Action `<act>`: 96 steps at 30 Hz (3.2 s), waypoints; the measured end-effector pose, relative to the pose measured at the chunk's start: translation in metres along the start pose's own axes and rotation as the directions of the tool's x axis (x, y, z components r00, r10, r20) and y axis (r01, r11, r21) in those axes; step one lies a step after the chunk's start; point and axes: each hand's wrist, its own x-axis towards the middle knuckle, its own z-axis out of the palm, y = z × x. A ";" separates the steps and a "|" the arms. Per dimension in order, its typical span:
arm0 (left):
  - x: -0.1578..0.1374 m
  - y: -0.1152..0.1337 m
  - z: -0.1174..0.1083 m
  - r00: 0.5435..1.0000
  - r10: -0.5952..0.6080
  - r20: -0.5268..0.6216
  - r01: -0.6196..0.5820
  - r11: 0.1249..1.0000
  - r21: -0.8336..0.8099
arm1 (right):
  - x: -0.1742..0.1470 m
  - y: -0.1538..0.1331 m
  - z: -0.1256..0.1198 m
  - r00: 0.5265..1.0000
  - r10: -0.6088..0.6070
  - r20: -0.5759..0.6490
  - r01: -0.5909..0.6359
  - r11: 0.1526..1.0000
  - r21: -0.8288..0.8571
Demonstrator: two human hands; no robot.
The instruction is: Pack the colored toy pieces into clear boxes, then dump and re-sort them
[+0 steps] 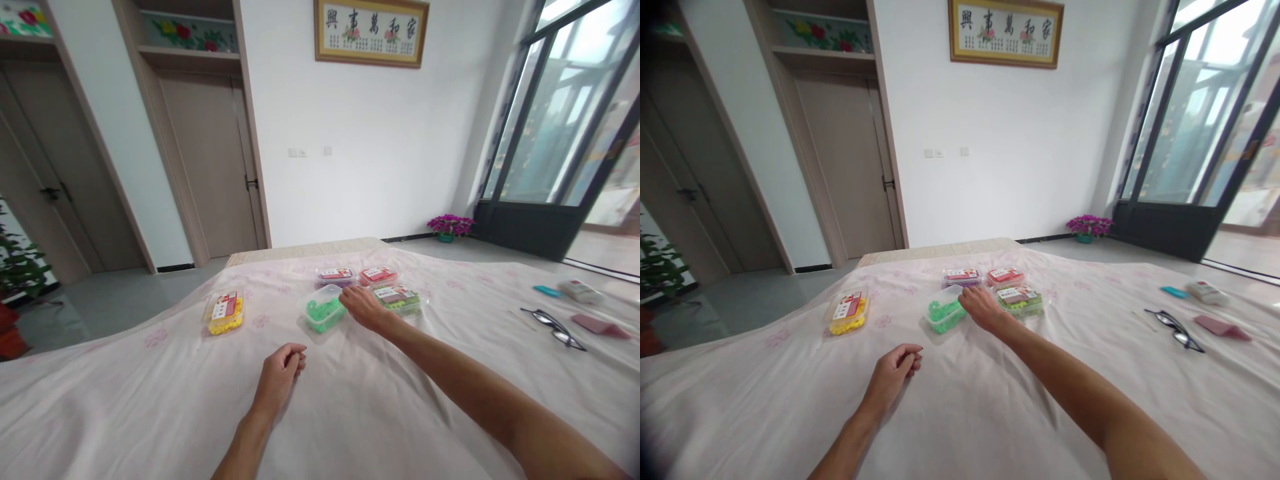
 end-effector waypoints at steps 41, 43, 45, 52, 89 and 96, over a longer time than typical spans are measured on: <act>0.000 -0.003 -0.001 1.000 -0.015 -0.011 0.015 1.000 -0.002 | -0.053 -0.017 -0.021 0.986 0.166 -0.032 -0.160 0.978 0.131; -0.001 -0.002 -0.002 1.000 -0.012 -0.001 0.012 1.000 0.004 | -0.038 -0.023 -0.019 0.992 0.126 0.021 -0.127 0.985 0.117; -0.001 -0.002 -0.002 1.000 -0.003 0.003 0.003 1.000 0.012 | -0.027 -0.024 -0.015 0.991 0.121 0.052 -0.125 0.988 0.088; -0.001 0.000 -0.001 1.000 0.003 0.007 -0.004 1.000 0.024 | -0.006 -0.029 -0.010 0.972 0.223 0.078 -0.226 0.973 0.035; 0.090 0.028 -0.151 0.763 -0.098 -0.639 0.553 0.611 0.567 | -0.065 -0.077 0.005 0.916 0.380 0.131 -0.402 0.869 0.289; 0.104 0.022 -0.138 0.750 -0.106 -0.653 0.561 0.625 0.543 | -0.066 -0.078 0.006 0.912 0.393 0.115 -0.409 0.862 0.298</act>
